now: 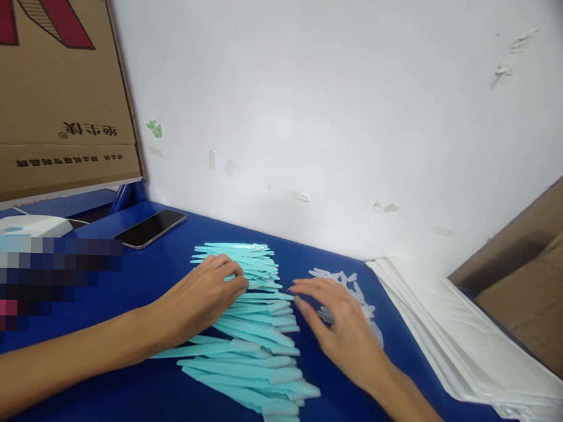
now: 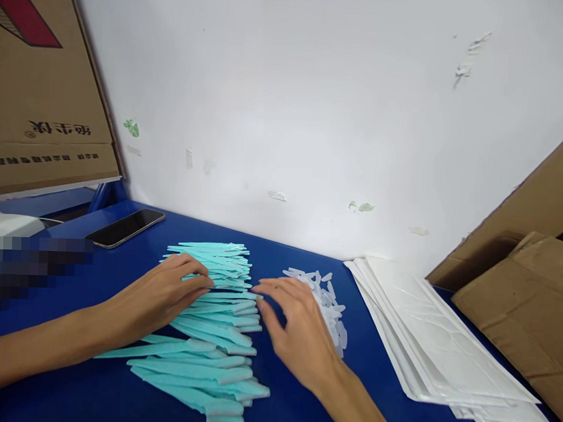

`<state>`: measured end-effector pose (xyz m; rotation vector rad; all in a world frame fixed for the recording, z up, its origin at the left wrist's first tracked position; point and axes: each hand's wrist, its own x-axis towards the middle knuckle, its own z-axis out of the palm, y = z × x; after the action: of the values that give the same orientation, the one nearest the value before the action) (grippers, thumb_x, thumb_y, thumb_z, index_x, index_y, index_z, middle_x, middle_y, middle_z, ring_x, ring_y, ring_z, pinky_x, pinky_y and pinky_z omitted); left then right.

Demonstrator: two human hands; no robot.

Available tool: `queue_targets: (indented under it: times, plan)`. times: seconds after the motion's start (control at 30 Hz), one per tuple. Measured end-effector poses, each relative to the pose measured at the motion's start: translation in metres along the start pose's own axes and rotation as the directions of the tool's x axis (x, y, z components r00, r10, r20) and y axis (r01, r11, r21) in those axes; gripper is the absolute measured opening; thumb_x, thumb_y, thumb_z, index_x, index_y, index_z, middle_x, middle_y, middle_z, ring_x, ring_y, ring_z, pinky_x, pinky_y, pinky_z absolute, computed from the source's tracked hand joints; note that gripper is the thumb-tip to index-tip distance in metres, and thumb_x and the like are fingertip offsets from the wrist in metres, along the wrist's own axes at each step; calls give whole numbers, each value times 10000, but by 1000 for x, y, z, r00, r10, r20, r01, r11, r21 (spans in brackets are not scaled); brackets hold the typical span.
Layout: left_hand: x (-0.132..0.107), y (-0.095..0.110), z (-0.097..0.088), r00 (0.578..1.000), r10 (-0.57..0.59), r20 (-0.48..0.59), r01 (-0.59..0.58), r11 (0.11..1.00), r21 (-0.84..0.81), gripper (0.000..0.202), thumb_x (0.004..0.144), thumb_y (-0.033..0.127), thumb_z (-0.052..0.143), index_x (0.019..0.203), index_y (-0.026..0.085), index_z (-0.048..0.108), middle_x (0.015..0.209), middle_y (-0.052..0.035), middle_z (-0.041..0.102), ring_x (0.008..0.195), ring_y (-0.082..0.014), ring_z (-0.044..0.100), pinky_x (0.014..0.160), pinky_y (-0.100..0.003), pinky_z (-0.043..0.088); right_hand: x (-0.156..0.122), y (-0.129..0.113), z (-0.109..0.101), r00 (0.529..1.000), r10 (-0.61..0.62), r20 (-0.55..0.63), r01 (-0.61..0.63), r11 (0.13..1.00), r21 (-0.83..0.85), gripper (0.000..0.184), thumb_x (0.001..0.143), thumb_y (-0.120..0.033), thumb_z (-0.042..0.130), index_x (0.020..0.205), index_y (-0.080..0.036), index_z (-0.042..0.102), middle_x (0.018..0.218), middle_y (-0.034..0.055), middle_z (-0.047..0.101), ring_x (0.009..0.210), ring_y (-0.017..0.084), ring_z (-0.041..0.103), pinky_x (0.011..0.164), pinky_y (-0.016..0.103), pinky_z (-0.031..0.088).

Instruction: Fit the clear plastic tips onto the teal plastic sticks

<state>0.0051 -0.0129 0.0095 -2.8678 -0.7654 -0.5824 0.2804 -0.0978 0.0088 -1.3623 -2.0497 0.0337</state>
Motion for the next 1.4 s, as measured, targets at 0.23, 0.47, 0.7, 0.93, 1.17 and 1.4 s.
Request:
queue_targets:
  times: [0.23, 0.47, 0.7, 0.93, 1.17, 1.4]
  plan:
    - [-4, -16, 8, 994, -95, 60, 88, 991, 102, 149, 1035, 221, 542, 1088, 169, 672, 1029, -102, 634, 937, -268, 549, 828, -416, 450, -3, 46, -8, 999, 48, 20, -35, 904, -426, 360, 1052, -249, 447, 1328, -160, 659, 1307, 146, 713, 1279, 341, 615, 1073, 614, 452]
    - [-6, -20, 11, 990, -125, 59, 116, 983, 142, 166, 1035, 213, 523, 1076, 161, 676, 1024, -109, 646, 925, -269, 567, 786, -378, 456, -3, 50, -6, 998, 25, 64, 1, 926, -378, 303, 1008, -148, 474, 1178, -231, 710, 1085, 78, 795, 990, 266, 749, 1064, 571, 448]
    - [-5, -24, 16, 989, -132, 65, 123, 984, 125, 119, 1023, 199, 561, 1001, 156, 669, 983, -96, 643, 922, -264, 563, 789, -368, 441, -1, 50, -7, 995, 14, 96, 22, 934, -358, 347, 994, -70, 428, 1098, -249, 706, 944, 39, 789, 857, 247, 749, 1032, 573, 452]
    - [-3, -18, 11, 981, -162, 108, 147, 979, 141, 117, 1030, 199, 562, 989, 143, 657, 973, -92, 639, 905, -252, 565, 768, -356, 437, -3, 45, -11, 996, -74, 46, 86, 912, -402, 427, 915, 19, 441, 1181, -228, 666, 1056, 71, 763, 956, 273, 717, 976, 542, 505]
    - [-9, -24, 21, 991, -129, 44, 123, 985, 122, 258, 1090, 250, 424, 982, 148, 634, 988, -91, 622, 893, -230, 543, 758, -344, 423, -3, 27, -11, 996, -92, 6, 86, 901, -426, 617, 814, 86, 344, 1249, -250, 626, 1164, 108, 649, 834, 221, 696, 575, 291, 518]
    - [-8, -24, 22, 993, -113, 41, 107, 986, 128, 275, 1090, 242, 404, 999, 160, 650, 991, -88, 626, 875, -231, 561, 735, -342, 436, -5, 20, -6, 995, -100, 9, 98, 939, -329, 601, 848, 42, 358, 1285, -285, 610, 1192, 100, 619, 707, 167, 675, 461, 233, 476]
